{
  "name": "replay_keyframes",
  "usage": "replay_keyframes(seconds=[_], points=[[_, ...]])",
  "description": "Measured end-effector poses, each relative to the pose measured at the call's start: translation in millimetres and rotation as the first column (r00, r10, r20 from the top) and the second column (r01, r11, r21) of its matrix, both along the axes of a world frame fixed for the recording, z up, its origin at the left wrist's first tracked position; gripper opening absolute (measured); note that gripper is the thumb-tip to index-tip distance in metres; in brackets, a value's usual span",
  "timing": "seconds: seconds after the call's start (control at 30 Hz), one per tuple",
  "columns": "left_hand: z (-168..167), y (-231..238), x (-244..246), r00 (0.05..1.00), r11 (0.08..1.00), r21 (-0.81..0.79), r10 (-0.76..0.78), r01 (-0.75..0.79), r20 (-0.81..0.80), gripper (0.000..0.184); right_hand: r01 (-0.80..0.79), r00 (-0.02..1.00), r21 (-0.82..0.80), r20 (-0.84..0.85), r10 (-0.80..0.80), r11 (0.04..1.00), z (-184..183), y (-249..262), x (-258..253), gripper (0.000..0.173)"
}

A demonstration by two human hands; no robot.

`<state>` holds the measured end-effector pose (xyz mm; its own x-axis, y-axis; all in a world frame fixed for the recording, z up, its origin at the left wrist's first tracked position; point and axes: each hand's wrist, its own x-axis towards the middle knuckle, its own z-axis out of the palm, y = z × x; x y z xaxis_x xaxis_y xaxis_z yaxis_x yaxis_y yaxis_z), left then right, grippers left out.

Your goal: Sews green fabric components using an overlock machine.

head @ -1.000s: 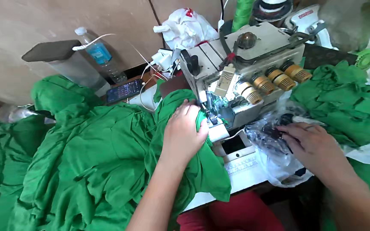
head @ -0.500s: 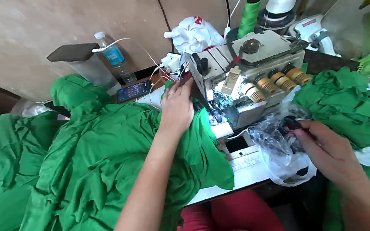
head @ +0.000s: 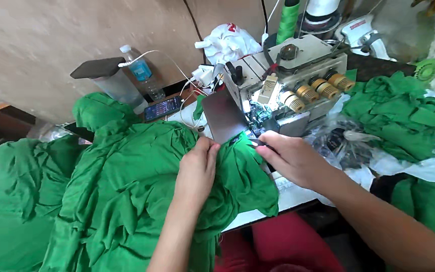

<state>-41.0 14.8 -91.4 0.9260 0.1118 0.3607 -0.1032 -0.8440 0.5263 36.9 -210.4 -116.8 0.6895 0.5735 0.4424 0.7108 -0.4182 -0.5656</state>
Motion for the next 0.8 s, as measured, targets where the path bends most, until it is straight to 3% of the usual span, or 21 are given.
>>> replay_keyframes(seconds=[0.23, 0.47, 0.57, 0.7, 0.8], points=[[-2, -12, -14, 0.997, 0.999, 0.030, -0.017, 0.014, 0.078, 0.030, -0.024, 1.000, -0.132, -0.011, 0.023, 0.991, 12, 37, -11, 0.036], [-5, -16, -17, 0.993, 0.998, 0.046, -0.057, 0.052, 0.100, 0.030, -0.027, 0.997, -0.220, 0.065, 0.042, 0.975, 10, 32, -14, 0.039], [-8, -10, -16, 0.993, 0.995, -0.010, -0.102, 0.102, 0.063, 0.032, 0.061, 0.995, -0.176, 0.088, -0.046, 0.983, 16, 19, -3, 0.032], [-11, -10, -12, 0.985, 0.995, 0.038, -0.102, 0.097, 0.142, 0.028, 0.259, 0.959, -0.363, 0.210, -0.192, 0.895, 31, 9, 13, 0.025], [-6, -15, -11, 0.984, 0.995, 0.069, -0.082, 0.072, 0.161, 0.023, 0.300, 0.937, -0.429, 0.299, -0.179, 0.852, 30, 17, 12, 0.021]])
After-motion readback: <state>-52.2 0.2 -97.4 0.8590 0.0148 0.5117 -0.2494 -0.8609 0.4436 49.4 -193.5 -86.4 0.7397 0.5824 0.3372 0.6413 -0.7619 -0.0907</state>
